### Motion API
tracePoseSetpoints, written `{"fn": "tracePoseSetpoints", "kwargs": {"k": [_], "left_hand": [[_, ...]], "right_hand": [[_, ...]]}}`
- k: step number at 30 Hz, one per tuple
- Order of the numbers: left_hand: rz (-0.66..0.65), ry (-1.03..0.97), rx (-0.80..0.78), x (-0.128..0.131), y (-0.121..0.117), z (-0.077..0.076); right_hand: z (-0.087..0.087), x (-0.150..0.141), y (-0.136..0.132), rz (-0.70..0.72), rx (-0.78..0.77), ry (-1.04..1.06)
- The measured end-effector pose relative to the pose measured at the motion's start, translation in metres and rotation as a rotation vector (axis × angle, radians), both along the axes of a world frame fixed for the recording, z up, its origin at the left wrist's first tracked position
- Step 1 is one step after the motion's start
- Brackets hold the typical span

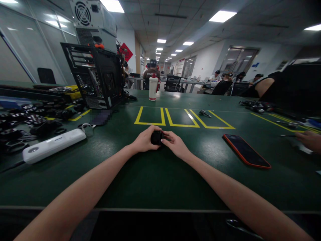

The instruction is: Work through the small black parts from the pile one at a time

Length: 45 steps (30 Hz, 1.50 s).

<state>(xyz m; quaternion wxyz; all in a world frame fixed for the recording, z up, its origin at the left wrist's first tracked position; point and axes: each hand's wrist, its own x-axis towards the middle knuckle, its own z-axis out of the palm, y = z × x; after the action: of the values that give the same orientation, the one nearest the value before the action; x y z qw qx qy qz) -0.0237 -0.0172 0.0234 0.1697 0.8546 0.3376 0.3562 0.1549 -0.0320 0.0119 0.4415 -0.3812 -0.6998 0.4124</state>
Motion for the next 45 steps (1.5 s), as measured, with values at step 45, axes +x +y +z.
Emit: {"fn": "tracePoseSetpoints", "kwargs": {"k": [45], "left_hand": [[-0.019,0.006,0.03,0.0,0.003,-0.002]], "right_hand": [[0.0,-0.004,-0.006,-0.023,0.124,-0.012]]}}
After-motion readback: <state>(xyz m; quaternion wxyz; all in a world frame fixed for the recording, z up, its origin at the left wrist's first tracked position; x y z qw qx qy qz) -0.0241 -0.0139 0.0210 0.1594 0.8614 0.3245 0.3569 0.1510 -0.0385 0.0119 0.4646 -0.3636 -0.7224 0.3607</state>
